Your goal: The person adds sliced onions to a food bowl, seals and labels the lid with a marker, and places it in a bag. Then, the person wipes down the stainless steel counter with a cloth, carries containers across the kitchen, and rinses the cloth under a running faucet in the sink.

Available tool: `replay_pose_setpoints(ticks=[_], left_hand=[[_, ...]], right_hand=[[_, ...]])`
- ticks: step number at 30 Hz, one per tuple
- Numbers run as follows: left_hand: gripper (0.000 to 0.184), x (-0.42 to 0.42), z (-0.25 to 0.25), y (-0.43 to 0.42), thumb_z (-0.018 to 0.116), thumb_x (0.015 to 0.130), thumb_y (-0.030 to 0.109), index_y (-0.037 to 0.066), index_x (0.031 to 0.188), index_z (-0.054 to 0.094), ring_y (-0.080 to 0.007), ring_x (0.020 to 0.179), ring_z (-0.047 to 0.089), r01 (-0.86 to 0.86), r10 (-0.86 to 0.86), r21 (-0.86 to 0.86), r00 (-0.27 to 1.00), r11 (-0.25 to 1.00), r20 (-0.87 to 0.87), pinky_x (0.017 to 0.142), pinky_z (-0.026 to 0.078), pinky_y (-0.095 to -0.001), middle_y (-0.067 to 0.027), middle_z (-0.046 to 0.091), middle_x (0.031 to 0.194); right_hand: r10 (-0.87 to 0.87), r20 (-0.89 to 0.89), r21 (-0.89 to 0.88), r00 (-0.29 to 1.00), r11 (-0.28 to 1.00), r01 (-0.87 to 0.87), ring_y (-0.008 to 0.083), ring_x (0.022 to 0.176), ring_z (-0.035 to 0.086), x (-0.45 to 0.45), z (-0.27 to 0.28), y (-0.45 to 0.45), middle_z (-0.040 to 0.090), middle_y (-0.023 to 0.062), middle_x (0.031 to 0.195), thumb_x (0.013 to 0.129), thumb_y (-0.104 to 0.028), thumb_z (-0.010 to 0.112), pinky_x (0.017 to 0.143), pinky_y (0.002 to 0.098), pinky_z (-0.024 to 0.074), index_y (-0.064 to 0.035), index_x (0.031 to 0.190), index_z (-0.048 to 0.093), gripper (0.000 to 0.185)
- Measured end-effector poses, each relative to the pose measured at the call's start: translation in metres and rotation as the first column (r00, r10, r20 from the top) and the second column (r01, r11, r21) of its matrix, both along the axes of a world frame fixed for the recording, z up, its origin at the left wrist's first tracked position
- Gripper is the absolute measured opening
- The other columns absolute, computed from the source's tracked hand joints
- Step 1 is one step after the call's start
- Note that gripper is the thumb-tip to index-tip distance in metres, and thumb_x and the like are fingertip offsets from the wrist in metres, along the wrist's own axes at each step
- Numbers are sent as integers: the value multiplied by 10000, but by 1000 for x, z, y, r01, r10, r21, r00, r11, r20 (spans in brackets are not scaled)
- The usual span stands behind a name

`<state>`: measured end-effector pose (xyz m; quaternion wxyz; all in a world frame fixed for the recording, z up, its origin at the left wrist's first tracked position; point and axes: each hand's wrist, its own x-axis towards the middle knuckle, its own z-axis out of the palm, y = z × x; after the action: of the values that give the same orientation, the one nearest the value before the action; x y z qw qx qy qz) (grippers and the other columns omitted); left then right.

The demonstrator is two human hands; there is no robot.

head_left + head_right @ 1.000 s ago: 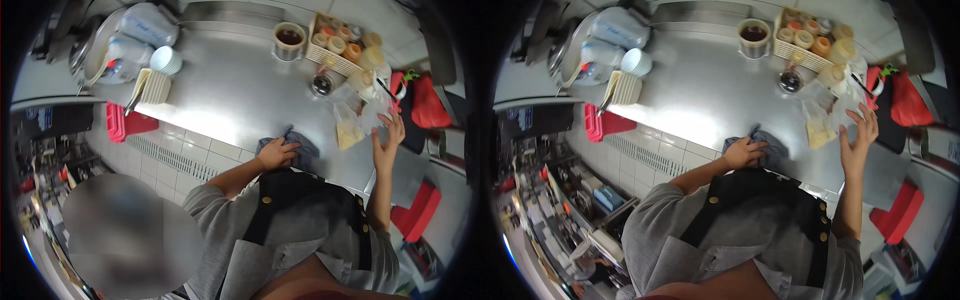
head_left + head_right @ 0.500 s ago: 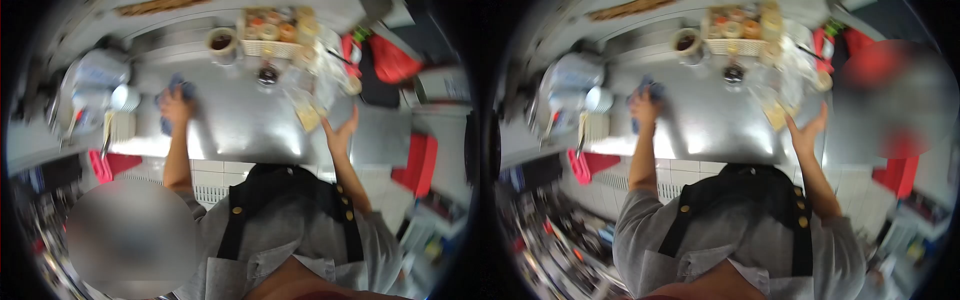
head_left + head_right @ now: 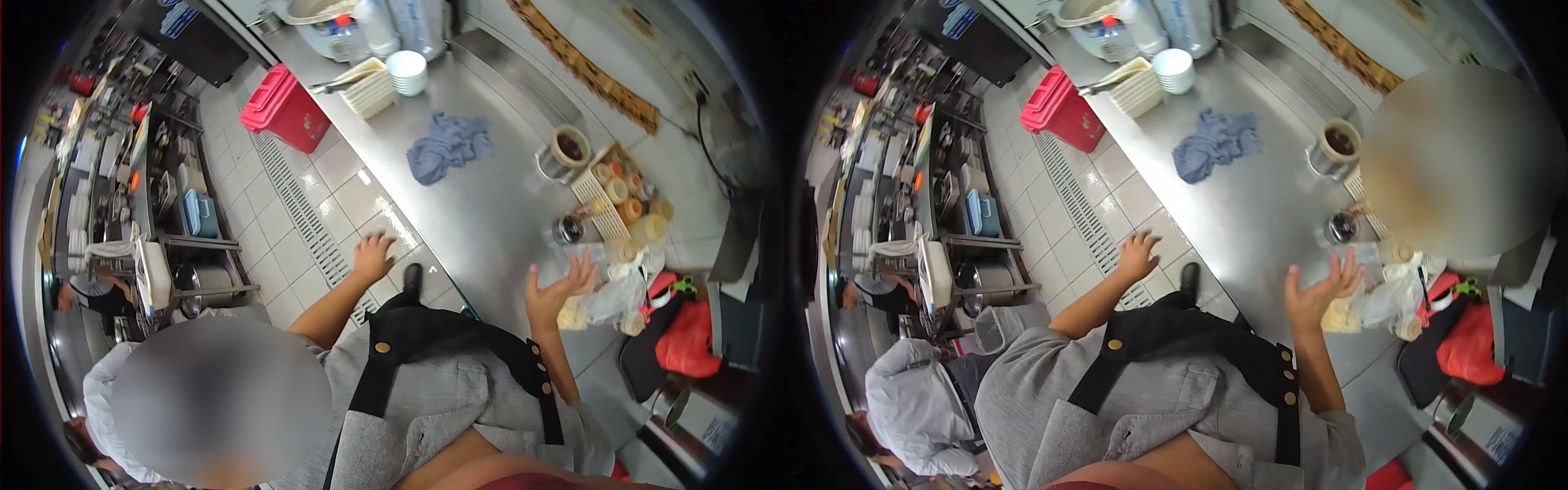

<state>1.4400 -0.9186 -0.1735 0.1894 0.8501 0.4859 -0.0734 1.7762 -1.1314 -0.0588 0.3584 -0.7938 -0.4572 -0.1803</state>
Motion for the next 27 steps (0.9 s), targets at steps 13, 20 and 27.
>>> replay_pose_setpoints(ticks=[13, 20, 27], left_hand=[[423, -275, -2, 146, 680, 873, 252, 99, 1261, 611, -350, 1138, 603, -319, 423, -400, 882, 859, 205, 953, 491, -425, -161, 641, 1234], [415, -335, 1, 310, 691, 892, 189, 51, 1272, 593, -315, 1107, 634, -311, 470, -419, 807, 853, 357, 924, 510, -397, -143, 650, 1237], [594, -265, 62, 527, 655, 916, 85, 73, 1448, 390, -243, 960, 696, -211, 356, -336, 813, 918, 461, 810, 552, -350, -154, 627, 1248]], right_hand=[[495, -515, -94, 700, 779, -620, 468, 1383, 187, -253, -43, 352, 252, 267, 1479, 716, -209, 817, 1147, 552, 151, 17, 1447, 220, 971], [-4, -857, -66, 515, 992, -103, 385, 1370, 293, -267, -121, 477, 259, 268, 1477, 606, -296, 922, 1153, 429, 262, 67, 1475, 152, 1217], [-97, -577, -237, 811, 970, -52, 422, 1361, 291, -255, -158, 535, 327, 278, 1446, 591, -225, 899, 1149, 481, 237, 84, 1453, 224, 1138]])
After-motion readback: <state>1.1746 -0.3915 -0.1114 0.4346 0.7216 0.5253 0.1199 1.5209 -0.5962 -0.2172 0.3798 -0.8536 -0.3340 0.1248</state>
